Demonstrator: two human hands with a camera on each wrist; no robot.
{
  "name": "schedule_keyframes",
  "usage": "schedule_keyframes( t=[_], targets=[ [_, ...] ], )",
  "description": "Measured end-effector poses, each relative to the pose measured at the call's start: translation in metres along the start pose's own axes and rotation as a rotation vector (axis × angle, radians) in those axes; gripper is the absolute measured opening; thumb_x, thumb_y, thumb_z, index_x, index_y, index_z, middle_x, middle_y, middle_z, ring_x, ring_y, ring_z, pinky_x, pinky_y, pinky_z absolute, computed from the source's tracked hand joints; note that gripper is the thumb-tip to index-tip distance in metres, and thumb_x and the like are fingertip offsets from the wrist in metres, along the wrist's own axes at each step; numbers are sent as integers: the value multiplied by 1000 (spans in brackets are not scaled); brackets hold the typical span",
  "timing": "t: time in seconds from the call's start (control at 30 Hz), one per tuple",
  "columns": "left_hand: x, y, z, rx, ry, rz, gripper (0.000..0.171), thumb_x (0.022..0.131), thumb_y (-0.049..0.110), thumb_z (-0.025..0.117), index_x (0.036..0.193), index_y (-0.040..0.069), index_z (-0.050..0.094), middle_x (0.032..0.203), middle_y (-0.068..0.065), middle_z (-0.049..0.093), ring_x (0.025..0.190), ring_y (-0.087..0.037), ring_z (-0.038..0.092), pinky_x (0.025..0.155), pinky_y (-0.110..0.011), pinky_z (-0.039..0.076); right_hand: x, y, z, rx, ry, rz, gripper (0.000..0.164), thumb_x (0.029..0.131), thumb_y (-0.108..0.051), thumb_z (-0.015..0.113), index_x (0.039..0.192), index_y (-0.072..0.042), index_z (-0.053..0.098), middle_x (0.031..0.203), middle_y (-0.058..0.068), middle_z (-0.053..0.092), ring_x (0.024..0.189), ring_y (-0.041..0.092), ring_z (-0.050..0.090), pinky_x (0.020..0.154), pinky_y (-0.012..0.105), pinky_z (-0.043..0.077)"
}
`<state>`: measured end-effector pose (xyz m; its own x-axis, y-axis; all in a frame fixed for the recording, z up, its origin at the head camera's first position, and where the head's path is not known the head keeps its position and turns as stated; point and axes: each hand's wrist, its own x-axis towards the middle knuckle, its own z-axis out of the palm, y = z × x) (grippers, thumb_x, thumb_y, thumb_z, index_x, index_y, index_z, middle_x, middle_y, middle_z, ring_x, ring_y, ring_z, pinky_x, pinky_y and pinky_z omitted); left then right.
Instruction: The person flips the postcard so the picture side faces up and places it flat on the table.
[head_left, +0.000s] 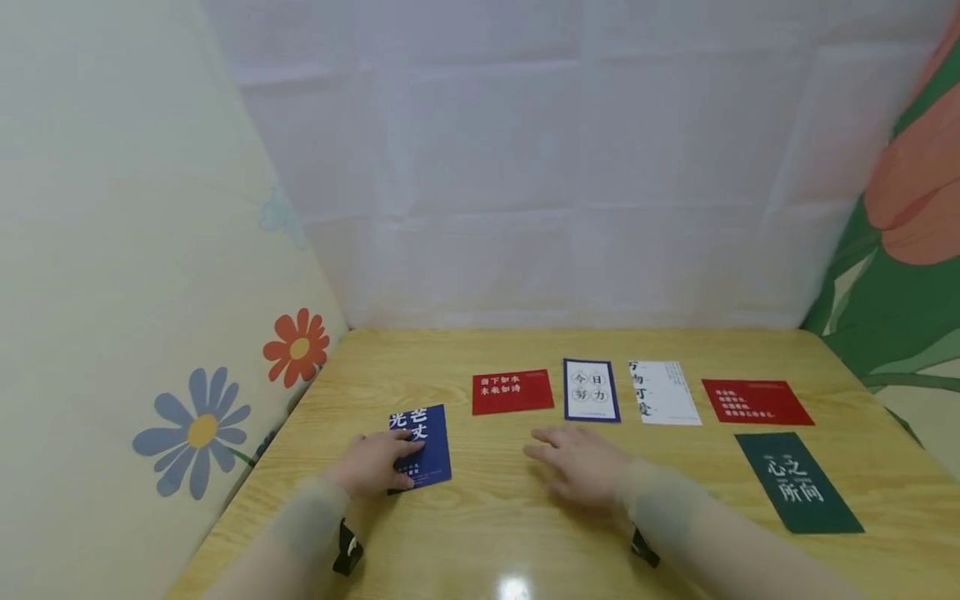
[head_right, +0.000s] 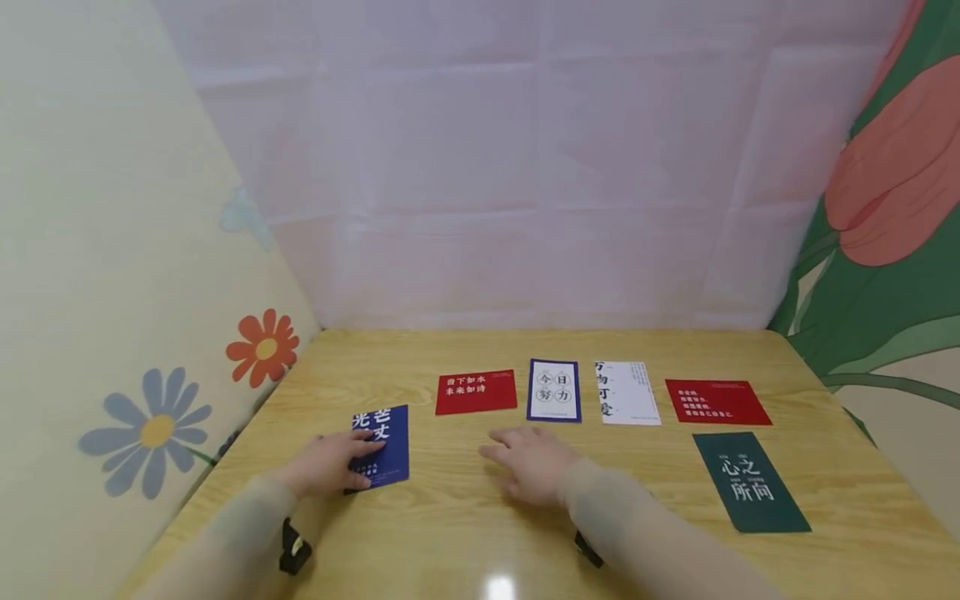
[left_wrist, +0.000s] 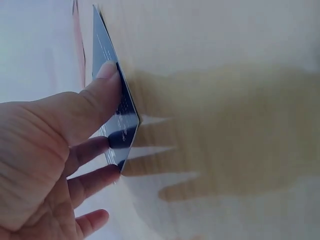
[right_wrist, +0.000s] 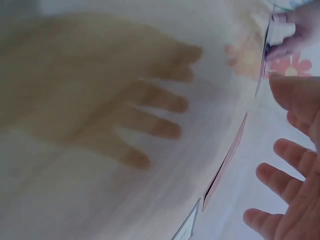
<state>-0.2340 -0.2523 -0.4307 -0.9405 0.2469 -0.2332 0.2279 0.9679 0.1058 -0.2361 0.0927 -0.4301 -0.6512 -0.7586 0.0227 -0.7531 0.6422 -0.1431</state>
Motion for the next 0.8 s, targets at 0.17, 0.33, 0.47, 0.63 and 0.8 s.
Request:
schedule_keyframes(
  t=[0.17,0.33,0.47,0.63,0.8],
  targets=[
    [8,-14,-11,-2,-6,-13,58,84,31,74,137,15,55,143,-15,46,129,-42,42,99,-68,26,-20,-4,1,-79,18,-92,66,89,-39,66,147,-21,40,152,7,35,136,30,36,105,59,30],
    [8,-27,-16,-32,-14,-27,58,84,26,74,138,15,54,145,-15,44,131,-43,39,101,-69,22,-47,-4,-2,-77,-3,-141,61,92,-38,62,147,-23,40,151,6,37,135,30,38,105,59,31],
    [9,-33,-23,-32,-5,-22,57,85,21,73,138,13,54,142,-17,47,131,-43,39,103,-68,23,-71,2,-8,-25,-52,-143,59,95,-38,59,148,-28,37,152,1,36,136,28,37,106,56,30],
    [6,-13,-39,63,74,113,53,91,29,67,139,13,53,139,-15,51,130,-39,42,106,-61,27,-103,19,-16,-40,-79,-117,66,91,-44,62,149,-31,35,152,0,36,137,29,36,105,58,31],
    [-7,53,-46,177,178,408,65,92,54,54,148,24,40,153,-3,35,139,-30,31,112,-55,18,-122,38,-27,-36,-91,-39,74,87,-51,64,150,-33,32,156,1,30,140,34,28,106,63,26]
  ],
)
